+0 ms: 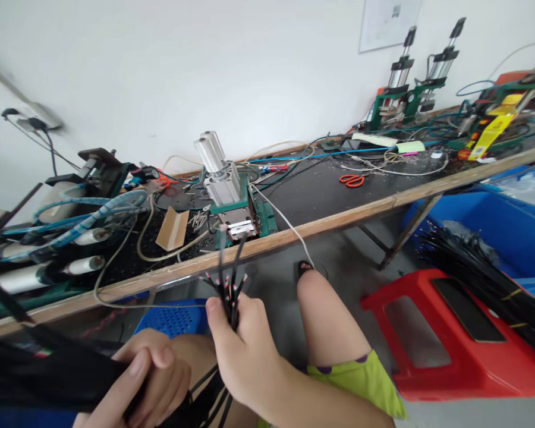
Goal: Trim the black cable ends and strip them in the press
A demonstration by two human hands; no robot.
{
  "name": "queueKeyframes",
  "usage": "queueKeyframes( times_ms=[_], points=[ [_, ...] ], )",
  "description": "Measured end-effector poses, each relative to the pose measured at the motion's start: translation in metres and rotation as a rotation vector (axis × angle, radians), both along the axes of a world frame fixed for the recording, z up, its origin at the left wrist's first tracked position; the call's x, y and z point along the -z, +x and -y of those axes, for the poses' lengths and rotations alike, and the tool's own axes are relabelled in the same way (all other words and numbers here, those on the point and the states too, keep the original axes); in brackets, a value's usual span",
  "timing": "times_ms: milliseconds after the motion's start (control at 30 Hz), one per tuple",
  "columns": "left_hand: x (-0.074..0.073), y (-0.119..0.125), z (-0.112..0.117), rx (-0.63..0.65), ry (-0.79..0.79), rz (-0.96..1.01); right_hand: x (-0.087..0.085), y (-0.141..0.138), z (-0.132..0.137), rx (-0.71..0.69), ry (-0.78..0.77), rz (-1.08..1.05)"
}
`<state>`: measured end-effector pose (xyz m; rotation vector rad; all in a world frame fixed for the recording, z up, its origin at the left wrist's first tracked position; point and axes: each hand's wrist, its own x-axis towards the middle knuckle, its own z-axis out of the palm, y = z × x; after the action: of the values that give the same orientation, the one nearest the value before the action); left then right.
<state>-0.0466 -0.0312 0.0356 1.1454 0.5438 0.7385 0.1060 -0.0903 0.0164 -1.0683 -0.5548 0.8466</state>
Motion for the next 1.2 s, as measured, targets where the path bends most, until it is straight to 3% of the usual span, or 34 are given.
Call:
queueKeyframes(
  times_ms=[100,233,467,733,900,1200],
  points=[
    [0.009,0.007,0.001,-0.099,-0.041,-0.018,0.004,0.003,0.0,0.058,-0.07,0.322],
    [0.018,0.01,0.003,-0.115,-0.051,0.057,0.01,0.004,0.001,0.028,-0.084,0.526],
    [0.009,0.02,0.028,-0.437,-0.047,-0.068,0.019,0.0,0.003,0.006,-0.098,0.795],
    [0.009,0.025,0.032,-0.558,-0.089,-0.002,0.018,-0.001,0.006,0.069,-0.09,1.046],
    [0.011,0.023,0.032,-0.601,-0.071,0.04,0.021,-0.001,0.005,0.081,-0.065,1.112],
    [0.01,0.023,0.028,-0.58,-0.006,0.105,0.025,0.0,0.007,-0.088,-0.175,1.016]
  ],
)
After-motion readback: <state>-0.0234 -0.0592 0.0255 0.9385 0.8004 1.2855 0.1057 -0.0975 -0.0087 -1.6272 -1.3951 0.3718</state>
